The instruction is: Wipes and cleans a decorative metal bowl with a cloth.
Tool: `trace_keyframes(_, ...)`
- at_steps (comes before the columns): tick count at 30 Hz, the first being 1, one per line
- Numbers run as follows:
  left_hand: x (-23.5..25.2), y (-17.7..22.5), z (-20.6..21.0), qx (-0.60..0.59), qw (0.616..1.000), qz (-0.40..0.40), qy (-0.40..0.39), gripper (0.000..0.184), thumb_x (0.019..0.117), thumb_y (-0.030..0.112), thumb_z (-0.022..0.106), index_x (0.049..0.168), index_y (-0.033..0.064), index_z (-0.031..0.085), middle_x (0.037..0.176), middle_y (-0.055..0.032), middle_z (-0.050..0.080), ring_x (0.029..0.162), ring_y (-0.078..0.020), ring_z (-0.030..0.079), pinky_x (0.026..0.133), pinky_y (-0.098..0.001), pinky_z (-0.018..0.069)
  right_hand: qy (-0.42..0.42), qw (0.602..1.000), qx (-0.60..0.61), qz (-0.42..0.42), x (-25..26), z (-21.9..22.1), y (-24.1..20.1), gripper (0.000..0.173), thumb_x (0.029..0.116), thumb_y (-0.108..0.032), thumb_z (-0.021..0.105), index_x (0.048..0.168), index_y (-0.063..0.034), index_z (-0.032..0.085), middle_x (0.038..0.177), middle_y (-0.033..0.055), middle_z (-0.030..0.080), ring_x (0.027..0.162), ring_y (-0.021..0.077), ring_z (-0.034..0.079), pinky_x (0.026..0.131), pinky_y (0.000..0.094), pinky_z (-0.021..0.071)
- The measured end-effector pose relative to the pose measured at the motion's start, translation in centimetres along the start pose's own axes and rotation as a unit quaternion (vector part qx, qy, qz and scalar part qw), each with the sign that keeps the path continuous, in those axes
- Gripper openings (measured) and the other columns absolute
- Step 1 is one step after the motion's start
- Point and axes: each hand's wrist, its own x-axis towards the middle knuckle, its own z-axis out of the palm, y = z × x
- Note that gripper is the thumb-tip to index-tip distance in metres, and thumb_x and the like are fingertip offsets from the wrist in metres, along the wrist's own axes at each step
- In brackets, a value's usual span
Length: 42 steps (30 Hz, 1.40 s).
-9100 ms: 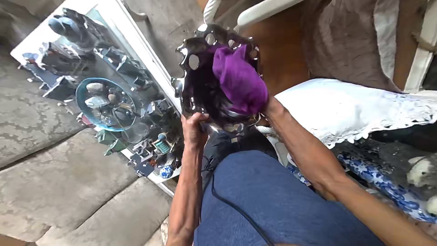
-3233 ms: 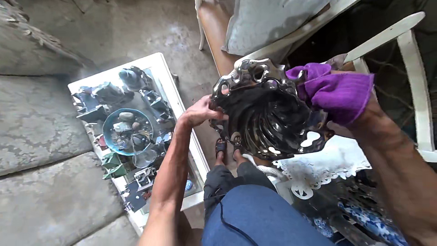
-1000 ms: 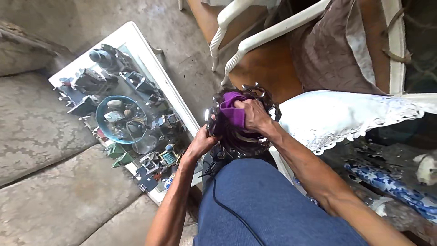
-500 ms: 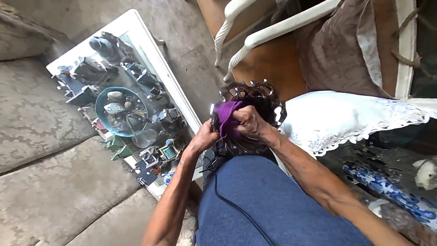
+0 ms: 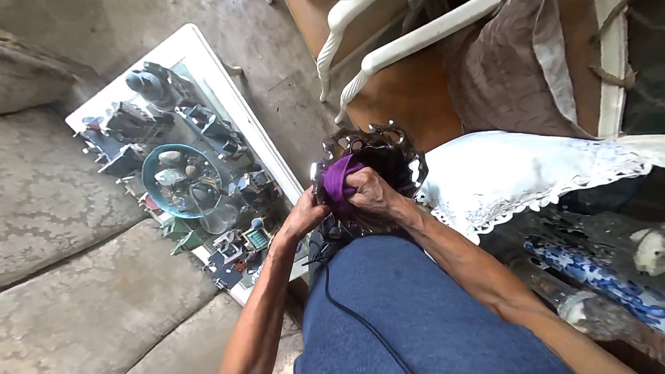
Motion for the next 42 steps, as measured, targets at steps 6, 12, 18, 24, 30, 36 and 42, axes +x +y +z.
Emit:
trace_keyframes(6,-0.4,-1.2,-0.9,-0.062,0.998,-0.012,0.025,0.036,0.0937,0.005,0.069,0.128,0.0095,0.062,0.109,-0.0051,0.071,0.09,-0.0123,0.068,0.079,-0.0342,0.0588,0.042,0.995,0.029,0.08,-4.8,-4.9,0.2,0.004,0.0823,-0.005,0.068,0.081,-0.0024,0.07,0.082,0.0071,0.069,0.075,0.0124,0.065,0.068,0.0308,0.0558)
trace_keyframes(12,1.0,-1.3,-0.3,-0.174,0.979,-0.085,0.067,0.035,0.0959,0.007,0.068,0.129,0.0065,0.057,0.105,-0.0071,0.072,0.086,-0.0153,0.071,0.076,-0.0363,0.0621,0.063,0.965,0.021,0.252,-8.2,-9.6,-2.3,0.046,0.0917,-0.022,0.066,0.135,-0.0096,0.058,0.12,0.0082,0.067,0.105,0.0149,0.066,0.086,0.0364,0.0571)
trace_keyframes(18,1.2,-2.0,0.6,-0.189,0.978,-0.061,0.065,0.032,0.0968,0.01,0.068,0.127,0.0096,0.058,0.103,-0.0052,0.072,0.083,-0.0154,0.071,0.073,-0.0372,0.0621,0.141,0.933,-0.018,0.33,-1.0,-8.0,-1.2,0.033,0.0982,-0.017,0.055,0.125,0.0003,0.06,0.111,0.0114,0.069,0.108,0.0117,0.066,0.097,0.0364,0.0534)
trace_keyframes(24,0.8,-1.3,1.7,-0.16,0.984,-0.06,0.05,0.029,0.0955,0.009,0.069,0.123,0.0063,0.061,0.099,-0.0059,0.072,0.08,-0.0141,0.071,0.073,-0.035,0.0616,0.211,0.928,-0.256,0.17,5.1,-2.5,4.3,0.019,0.0918,-0.013,0.065,0.08,0.0019,0.064,0.069,0.0153,0.065,0.065,0.0294,0.068,0.063,0.0458,0.0554)
trace_keyframes(30,1.7,-3.1,2.1,-0.153,0.983,-0.092,0.047,0.039,0.0944,0.008,0.071,0.13,0.0073,0.057,0.104,-0.0085,0.07,0.084,-0.0163,0.07,0.074,-0.0369,0.0609,0.017,0.894,-0.237,0.381,3.4,-1.3,4.9,0.022,0.0948,-0.016,0.057,0.086,0.003,0.066,0.086,0.0221,0.069,0.087,0.0401,0.071,0.074,0.0588,0.0547)
trace_keyframes(36,4.0,-3.2,2.3,-0.17,0.979,-0.105,0.044,0.059,0.0927,0.003,0.072,0.146,0.009,0.047,0.111,-0.0115,0.068,0.089,-0.0185,0.07,0.078,-0.0382,0.0607,0.042,0.91,-0.191,0.366,2.0,-1.2,7.2,0.024,0.0954,-0.017,0.058,0.086,0.0029,0.066,0.081,0.0206,0.068,0.081,0.0376,0.07,0.073,0.0556,0.0546)
trace_keyframes(42,11.5,-4.3,4.4,-0.193,0.978,-0.07,0.033,0.046,0.0943,0.006,0.071,0.137,0.0057,0.053,0.107,-0.0118,0.069,0.083,-0.0192,0.069,0.073,-0.0392,0.0603,0.078,0.898,-0.189,0.389,3.7,-4.3,11.9,0.024,0.0977,-0.018,0.056,0.096,0.0041,0.066,0.089,0.0223,0.069,0.09,0.0375,0.07,0.08,0.0555,0.0549)
